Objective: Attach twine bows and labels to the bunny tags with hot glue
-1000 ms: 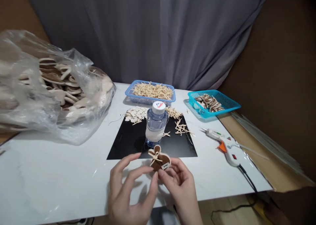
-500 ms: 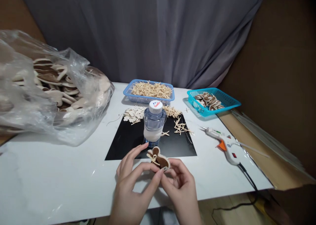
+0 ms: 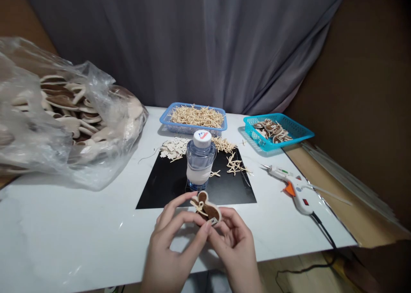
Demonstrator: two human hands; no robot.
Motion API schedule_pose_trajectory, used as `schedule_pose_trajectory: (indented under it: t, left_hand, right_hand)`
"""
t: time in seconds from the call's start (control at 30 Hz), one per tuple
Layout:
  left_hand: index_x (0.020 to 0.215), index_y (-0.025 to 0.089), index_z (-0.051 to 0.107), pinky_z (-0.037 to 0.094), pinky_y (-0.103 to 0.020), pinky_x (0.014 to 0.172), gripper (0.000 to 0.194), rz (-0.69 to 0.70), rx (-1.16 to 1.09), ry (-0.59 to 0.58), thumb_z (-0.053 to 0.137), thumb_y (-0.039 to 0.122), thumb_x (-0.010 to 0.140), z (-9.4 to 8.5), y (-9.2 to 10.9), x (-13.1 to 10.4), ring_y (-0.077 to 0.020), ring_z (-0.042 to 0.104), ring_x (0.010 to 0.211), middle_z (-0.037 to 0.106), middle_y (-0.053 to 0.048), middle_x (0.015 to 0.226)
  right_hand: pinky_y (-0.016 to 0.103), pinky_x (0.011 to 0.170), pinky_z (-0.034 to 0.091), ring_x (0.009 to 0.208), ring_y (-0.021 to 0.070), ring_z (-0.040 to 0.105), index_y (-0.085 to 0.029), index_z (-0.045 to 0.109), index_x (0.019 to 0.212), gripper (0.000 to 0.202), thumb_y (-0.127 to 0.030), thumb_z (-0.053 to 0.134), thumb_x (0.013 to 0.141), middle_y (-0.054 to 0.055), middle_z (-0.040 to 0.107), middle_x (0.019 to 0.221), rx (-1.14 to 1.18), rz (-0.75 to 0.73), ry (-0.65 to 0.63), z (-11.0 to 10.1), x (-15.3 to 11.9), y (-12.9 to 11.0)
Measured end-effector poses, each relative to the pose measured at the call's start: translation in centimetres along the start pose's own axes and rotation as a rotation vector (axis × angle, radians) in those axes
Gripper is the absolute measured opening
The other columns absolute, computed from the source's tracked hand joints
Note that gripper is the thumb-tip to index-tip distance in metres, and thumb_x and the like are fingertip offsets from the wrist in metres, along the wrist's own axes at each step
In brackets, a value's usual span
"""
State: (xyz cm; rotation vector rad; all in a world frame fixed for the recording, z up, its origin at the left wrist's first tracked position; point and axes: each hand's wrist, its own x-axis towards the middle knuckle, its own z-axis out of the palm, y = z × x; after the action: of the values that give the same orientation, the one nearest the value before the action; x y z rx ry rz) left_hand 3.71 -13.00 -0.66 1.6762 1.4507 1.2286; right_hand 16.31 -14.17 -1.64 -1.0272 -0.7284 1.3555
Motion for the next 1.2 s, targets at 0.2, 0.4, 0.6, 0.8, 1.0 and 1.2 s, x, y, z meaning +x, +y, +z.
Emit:
schedule_pose_trajectory:
  t: [0.2, 0.4, 0.6, 0.8, 1.0, 1.2]
  left_hand:
    - [0.071, 0.024, 0.067, 0.045, -0.036, 0.094, 0.013, -0.014, -0.064, -0.015, 0.062, 0.027, 0.083, 0.3, 0.0, 0.1, -0.0261, 0.060, 0.113, 0.060, -0.008, 0.122]
    - [0.068, 0.023, 0.066, 0.044, -0.032, 0.093, 0.013, -0.040, -0.119, -0.013, 0.065, 0.025, 0.081, 0.3, 0.0, 0.0, -0.0257, 0.059, 0.113, 0.065, -0.008, 0.112]
    - [0.065, 0.022, 0.065, 0.046, -0.027, 0.088, 0.012, -0.063, -0.177, 0.007, 0.069, 0.023, 0.076, 0.3, 0.4, 0.3, -0.0231, 0.063, 0.105, 0.068, -0.006, 0.104]
    - [0.071, 0.022, 0.056, 0.051, -0.019, 0.076, 0.019, -0.254, -0.469, 0.019, 0.075, 0.022, 0.070, 0.6, 1.6, -0.2, -0.0186, 0.066, 0.096, 0.067, -0.002, 0.093]
    - [0.094, 0.025, 0.047, 0.056, -0.024, 0.073, 0.039, -0.440, -0.688, 0.074, 0.077, 0.028, 0.070, 1.2, 1.9, -0.4, -0.0201, 0.070, 0.090, 0.069, -0.004, 0.099]
    - [0.101, 0.023, 0.041, 0.059, -0.028, 0.069, 0.052, -0.525, -0.679, -0.017, 0.081, 0.028, 0.068, 1.9, 0.6, 0.0, -0.0220, 0.072, 0.084, 0.073, -0.008, 0.096]
  right_hand:
    - [0.022, 0.067, 0.054, 0.085, 0.0167, 0.067, -0.020, 0.062, 0.096, 0.026, -0.029, 0.076, 0.077, 0.007, 0.073, 0.095, -0.056, 0.011, -0.085, -0.7, 0.1, 0.0]
    - [0.026, 0.081, 0.051, 0.093, 0.0186, 0.065, -0.020, 0.063, 0.105, 0.028, -0.034, 0.071, 0.082, 0.008, 0.071, 0.102, -0.025, 0.054, -0.166, -0.9, -0.7, -1.0]
    - [0.021, 0.070, 0.051, 0.075, 0.0141, 0.065, -0.017, 0.068, 0.092, 0.031, -0.044, 0.074, 0.078, 0.007, 0.073, 0.089, -0.043, 0.082, -0.054, -0.6, -0.5, -1.2]
    - [0.021, 0.066, 0.053, 0.068, 0.0126, 0.065, -0.016, 0.070, 0.089, 0.028, -0.041, 0.074, 0.078, 0.005, 0.073, 0.082, -0.052, 0.097, -0.023, -1.0, -0.2, -0.8]
    - [0.026, 0.072, 0.056, 0.074, 0.0156, 0.069, -0.015, 0.070, 0.090, 0.031, -0.041, 0.077, 0.076, 0.008, 0.075, 0.087, -0.012, 0.118, 0.017, -1.1, -0.3, -0.6]
    - [0.022, 0.068, 0.055, 0.072, 0.0142, 0.069, -0.016, 0.069, 0.088, 0.031, -0.042, 0.078, 0.075, 0.007, 0.075, 0.088, -0.027, 0.109, 0.050, -1.3, -0.3, -0.3]
